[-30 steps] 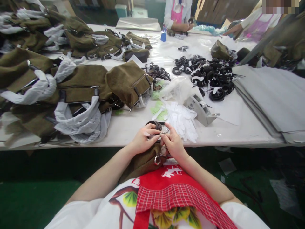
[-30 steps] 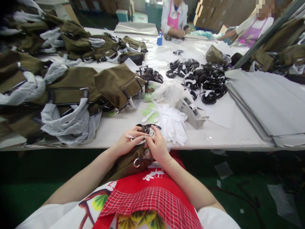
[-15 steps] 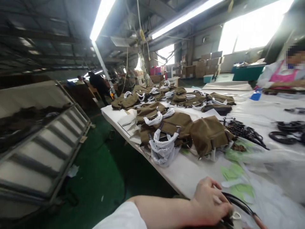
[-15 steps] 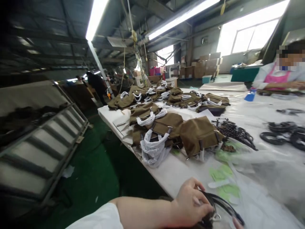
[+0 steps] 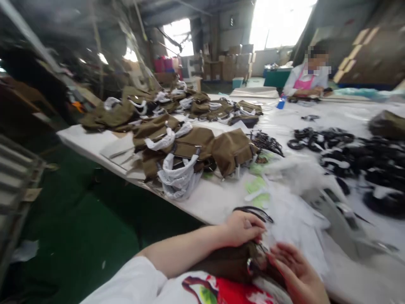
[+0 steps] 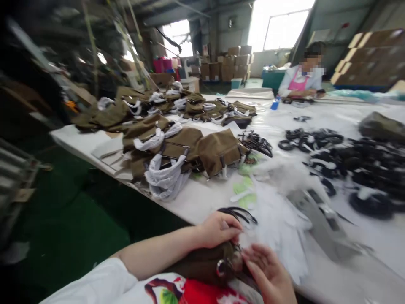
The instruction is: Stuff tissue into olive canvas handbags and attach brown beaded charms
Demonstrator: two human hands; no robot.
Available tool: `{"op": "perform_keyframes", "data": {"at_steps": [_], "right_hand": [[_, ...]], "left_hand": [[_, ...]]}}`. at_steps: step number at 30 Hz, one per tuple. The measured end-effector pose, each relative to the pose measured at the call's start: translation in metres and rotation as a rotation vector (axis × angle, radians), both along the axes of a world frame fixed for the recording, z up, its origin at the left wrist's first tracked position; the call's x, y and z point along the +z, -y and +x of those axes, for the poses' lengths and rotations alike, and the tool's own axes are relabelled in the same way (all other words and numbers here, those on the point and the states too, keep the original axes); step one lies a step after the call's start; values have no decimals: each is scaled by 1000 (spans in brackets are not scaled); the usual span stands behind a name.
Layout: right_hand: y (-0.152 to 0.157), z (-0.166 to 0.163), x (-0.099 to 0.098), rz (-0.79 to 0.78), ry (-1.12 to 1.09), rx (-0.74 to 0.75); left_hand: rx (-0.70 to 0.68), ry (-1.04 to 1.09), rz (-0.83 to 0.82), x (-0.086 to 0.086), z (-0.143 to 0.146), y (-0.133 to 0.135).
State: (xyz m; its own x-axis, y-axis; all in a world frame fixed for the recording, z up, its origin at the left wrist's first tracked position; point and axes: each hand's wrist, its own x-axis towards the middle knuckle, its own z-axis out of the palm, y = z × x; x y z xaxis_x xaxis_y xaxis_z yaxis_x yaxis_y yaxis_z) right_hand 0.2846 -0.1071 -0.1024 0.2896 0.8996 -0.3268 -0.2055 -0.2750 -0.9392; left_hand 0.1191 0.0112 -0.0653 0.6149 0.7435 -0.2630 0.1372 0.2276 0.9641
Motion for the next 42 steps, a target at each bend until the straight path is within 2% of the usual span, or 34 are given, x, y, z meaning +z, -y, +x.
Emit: {"op": "perform_keyframes", "data": {"at_steps": [3,5,9,12,19,24,29,33,38,42], "right_hand": [[-2,-7,17,25,-3,-73],[-5,-7,21,46,28,-83],[-1,-1,22,67,26,18],[8,0,23,67,50,54],[19,3,32,128,357,128],[16,0,45,203,599,199],[13,-1,48,244,743,207],[14,-2,46,267,804,217],[15,-5,43,276,792,148],[15,-5,43,346,849,167]], "left_hand": [[-98,-55,80,11,-2,0],[-151,-96,132,11,-3,-2],[-251,-142,305,4,0,-4],[-314,-125,371,3,3,0],[-441,-79,628,12,3,4],[-391,-59,642,16,0,7],[-358,-65,642,17,0,10],[-351,-53,659,17,0,10],[-340,-54,658,14,0,10],[-352,-56,666,13,-1,10]]}}
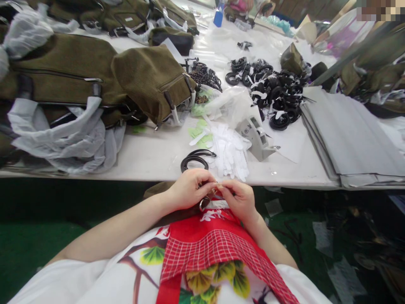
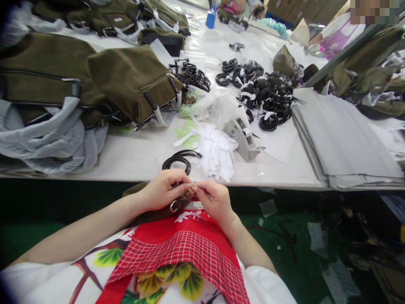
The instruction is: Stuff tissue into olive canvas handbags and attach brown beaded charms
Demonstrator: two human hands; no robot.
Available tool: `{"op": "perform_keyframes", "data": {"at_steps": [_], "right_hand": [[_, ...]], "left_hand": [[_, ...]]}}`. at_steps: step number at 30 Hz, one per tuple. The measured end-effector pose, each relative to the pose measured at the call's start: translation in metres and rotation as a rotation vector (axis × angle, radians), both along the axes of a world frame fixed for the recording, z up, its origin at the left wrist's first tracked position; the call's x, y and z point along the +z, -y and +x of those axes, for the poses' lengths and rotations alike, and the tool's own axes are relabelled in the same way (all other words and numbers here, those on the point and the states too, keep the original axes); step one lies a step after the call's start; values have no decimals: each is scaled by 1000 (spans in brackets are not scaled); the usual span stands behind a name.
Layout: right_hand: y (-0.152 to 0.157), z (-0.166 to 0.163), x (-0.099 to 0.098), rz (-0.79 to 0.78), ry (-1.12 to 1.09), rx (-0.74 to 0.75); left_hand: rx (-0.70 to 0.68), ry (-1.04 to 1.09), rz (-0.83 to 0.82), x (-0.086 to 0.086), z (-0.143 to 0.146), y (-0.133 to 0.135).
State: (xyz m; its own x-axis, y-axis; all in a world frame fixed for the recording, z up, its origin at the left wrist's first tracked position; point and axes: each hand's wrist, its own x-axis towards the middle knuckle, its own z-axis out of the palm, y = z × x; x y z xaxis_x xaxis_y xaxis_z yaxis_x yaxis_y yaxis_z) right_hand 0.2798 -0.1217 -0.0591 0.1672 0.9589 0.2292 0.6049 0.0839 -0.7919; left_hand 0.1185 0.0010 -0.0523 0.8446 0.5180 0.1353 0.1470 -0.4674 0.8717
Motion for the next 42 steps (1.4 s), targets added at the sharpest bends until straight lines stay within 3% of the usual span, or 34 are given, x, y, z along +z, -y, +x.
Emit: {"op": "perform_keyframes", "data": {"at_steps": [5,11,23,26,33,42], "right_hand": [[0,-1,-2,44,189,61],[-4,-12,-12,80,220,-27],[-20,-24,-14,141,126,-128],[-22,-24,-14,88,28,-119],[-25,-27,-20,-34,-466,-226],[-26,-30,-25,26,-324,-260]], "left_hand": [[22,15,-16,0,0,2],[85,40,-68,-5,2,5],[213,135,-557,-16,3,11],[244,126,-539,-15,1,11],[272,87,-370,-10,1,11],[306,137,-415,-18,2,13]]}}
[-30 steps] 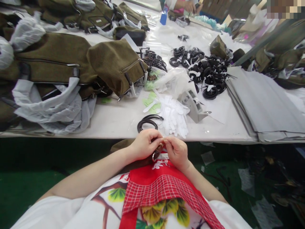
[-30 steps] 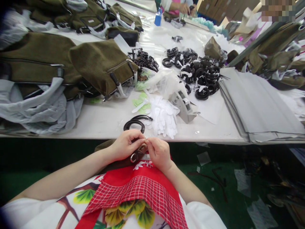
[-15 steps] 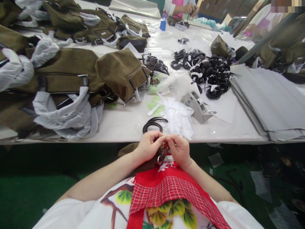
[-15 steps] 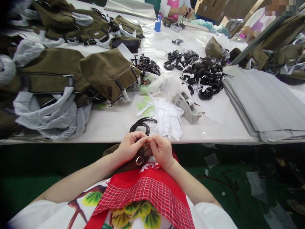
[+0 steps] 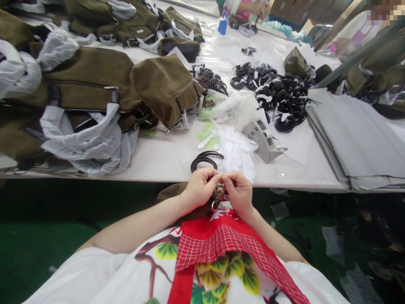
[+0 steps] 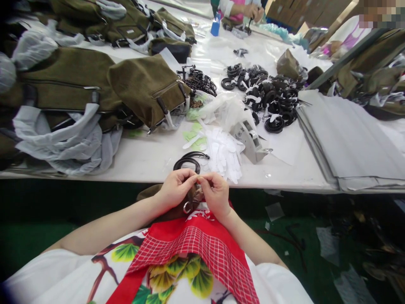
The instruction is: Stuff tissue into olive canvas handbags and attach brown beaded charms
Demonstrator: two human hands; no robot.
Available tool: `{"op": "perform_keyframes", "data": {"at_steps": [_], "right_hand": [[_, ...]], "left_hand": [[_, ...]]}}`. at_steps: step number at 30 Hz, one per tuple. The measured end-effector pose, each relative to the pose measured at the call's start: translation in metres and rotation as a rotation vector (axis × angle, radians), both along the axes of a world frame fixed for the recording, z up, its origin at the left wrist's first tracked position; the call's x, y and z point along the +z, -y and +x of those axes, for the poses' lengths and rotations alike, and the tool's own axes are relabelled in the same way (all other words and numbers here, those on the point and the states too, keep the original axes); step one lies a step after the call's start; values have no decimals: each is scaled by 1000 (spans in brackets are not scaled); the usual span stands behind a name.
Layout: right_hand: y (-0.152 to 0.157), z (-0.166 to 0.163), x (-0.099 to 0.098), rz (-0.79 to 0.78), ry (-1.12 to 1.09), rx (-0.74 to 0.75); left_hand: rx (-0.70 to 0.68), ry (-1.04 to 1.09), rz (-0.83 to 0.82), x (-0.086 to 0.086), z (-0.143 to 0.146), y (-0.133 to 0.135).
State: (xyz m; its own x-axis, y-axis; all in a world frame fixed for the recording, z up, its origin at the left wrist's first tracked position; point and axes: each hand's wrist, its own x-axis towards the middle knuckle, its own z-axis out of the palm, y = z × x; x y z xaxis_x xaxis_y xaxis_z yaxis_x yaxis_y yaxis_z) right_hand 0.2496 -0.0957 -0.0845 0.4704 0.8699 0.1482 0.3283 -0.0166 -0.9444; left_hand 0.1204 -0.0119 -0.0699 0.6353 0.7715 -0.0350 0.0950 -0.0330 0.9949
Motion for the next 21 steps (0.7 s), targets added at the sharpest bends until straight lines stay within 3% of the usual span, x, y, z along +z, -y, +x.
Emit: {"op": "perform_keyframes", "data": {"at_steps": [4,8,11,15,18,21], "right_hand": [[-5,4,6,-21,76,66],[-6,25,9,-110,93,132],[4,41,7,-233,89,139],[14,38,1,-415,130,431],[4,19,-1,-359,202,578],[-15,2,2,-279,222,711]], "left_hand": [[-28,-13,-9,1,-1,-5],[-87,-101,113,0,-7,-19],[-35,-174,107,-5,-26,-35],[173,-167,-15,-13,-69,-55],[241,-173,-52,-11,-101,-66],[284,-244,16,-8,-125,-76]]}}
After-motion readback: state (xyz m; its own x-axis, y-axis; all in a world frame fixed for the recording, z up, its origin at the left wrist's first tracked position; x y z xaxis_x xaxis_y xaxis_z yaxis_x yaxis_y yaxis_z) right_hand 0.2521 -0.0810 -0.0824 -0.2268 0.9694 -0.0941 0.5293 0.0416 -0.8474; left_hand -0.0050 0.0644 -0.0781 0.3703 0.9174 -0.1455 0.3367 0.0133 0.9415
